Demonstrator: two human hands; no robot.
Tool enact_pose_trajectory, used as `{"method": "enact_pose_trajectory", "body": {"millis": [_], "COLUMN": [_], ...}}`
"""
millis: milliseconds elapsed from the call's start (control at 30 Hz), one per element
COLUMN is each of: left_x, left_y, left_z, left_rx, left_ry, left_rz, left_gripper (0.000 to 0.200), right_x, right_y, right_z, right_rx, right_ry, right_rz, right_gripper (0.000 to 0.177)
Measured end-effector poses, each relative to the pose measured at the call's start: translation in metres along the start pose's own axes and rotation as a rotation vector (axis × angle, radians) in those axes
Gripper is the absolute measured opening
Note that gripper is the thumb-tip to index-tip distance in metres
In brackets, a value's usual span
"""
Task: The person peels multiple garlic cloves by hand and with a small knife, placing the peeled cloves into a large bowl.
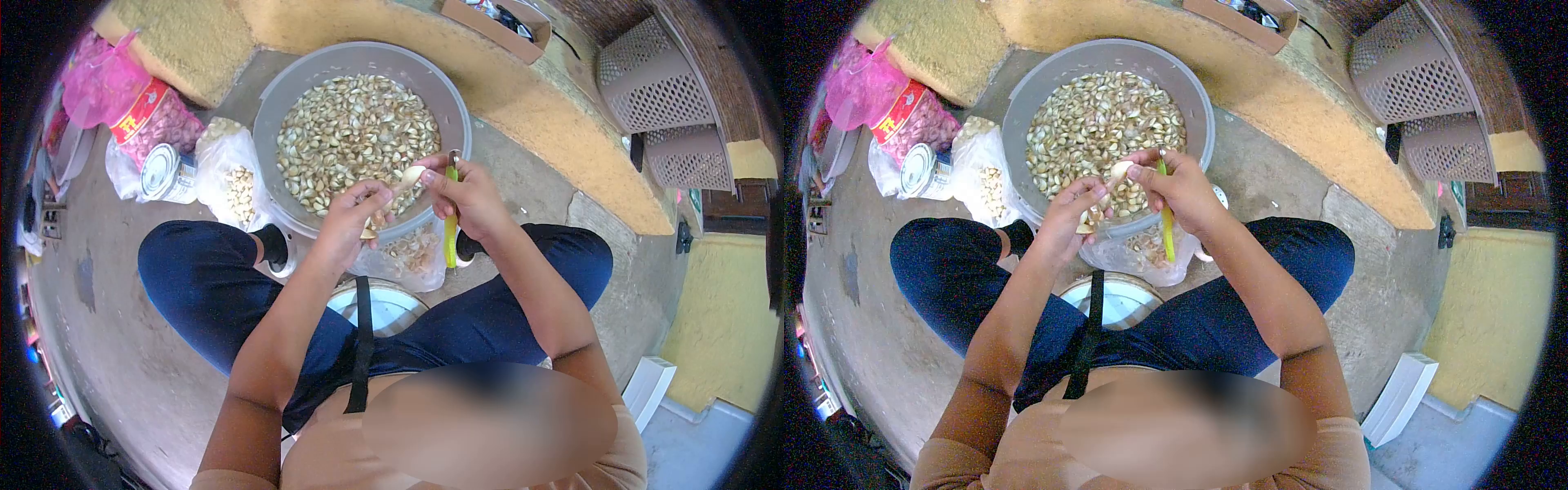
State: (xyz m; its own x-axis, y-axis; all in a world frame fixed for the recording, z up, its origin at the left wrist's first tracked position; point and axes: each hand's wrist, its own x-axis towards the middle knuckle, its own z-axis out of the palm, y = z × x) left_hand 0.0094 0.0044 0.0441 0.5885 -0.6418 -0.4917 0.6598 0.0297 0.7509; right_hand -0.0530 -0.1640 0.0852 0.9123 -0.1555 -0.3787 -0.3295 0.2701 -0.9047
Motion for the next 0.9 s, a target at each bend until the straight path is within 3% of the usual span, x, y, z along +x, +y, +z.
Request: {"method": "enact_pose_trajectory", "body": {"millis": [100, 300, 700, 800, 900], "left_x": [-0.002, -0.003, -0.003, -0.001, 0.0], "left_y": [0.003, 0.006, 0.003, 0.0, 0.0], "left_z": [0.005, -0.001, 0.003, 0.002, 0.004], "left_rx": [-0.083, -0.263, -0.066, 0.096, 0.179], "left_ry": [-0.018, -0.191, -0.031, 0.054, 0.173], "left_rz": [-0.015, -0.063, -0.013, 0.068, 0.147], "left_gripper": [0.027, 0.035, 0.026, 0.022, 0.018], "right_x": [0.003, 0.007, 0.011, 0.01, 0.007], "right_y": [0.007, 0.009, 0.011, 0.011, 0.016], "right_z": [-0.004, -0.007, -0.014, -0.009, 0.004], "right_rx": [0.23, 0.313, 0.166, 0.143, -0.07], "right_ry": [-0.131, -0.182, -0.305, -0.193, 0.033], "right_rz": [0.043, 0.115, 0.139, 0.113, 0.052], "right_gripper": [0.024, 0.022, 0.026, 0.029, 0.03]}}
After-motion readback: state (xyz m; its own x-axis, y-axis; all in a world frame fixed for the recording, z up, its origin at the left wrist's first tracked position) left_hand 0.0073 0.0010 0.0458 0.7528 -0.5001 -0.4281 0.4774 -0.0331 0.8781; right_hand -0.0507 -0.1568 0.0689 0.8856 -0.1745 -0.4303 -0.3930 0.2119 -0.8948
